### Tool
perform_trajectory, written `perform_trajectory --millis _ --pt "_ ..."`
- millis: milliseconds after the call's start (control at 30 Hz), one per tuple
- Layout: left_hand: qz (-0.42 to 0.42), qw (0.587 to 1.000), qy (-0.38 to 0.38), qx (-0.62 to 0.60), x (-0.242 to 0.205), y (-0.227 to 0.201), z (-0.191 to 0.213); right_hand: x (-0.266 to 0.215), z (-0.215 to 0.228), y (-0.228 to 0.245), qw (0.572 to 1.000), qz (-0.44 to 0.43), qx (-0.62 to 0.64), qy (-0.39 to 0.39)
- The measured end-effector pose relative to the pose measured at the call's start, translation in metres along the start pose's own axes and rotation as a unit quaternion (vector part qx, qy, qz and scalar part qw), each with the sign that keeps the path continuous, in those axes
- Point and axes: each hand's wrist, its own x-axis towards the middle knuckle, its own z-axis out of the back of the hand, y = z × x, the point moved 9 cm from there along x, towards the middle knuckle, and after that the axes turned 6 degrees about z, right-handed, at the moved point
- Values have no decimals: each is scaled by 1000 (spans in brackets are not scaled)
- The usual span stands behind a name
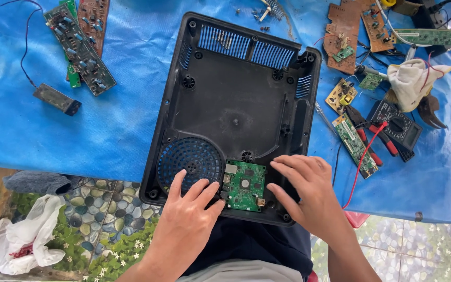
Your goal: The person places a small green circuit board into a black plastic casing on a blue-covered table. They then pick up a second circuit board and connect a red and black wire to it before placing it back on the table.
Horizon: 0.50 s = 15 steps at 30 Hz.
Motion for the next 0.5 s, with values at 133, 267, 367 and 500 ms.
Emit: perform_trajectory --millis 133,267,367,500 --pt "10 1000 16 -13 -1 2 -3 1 -15 -1 999 -4 12 43" --pt "10 1000 13 -15 -2 1 -2 4 -15 -3 999 -8 39 35" --pt "10 1000 14 -12 -1 1 -2 7 -13 -5 997 -14 69 23" --pt "8 1000 28 -8 -2 1 -5 10 -11 -4 996 -13 84 15"
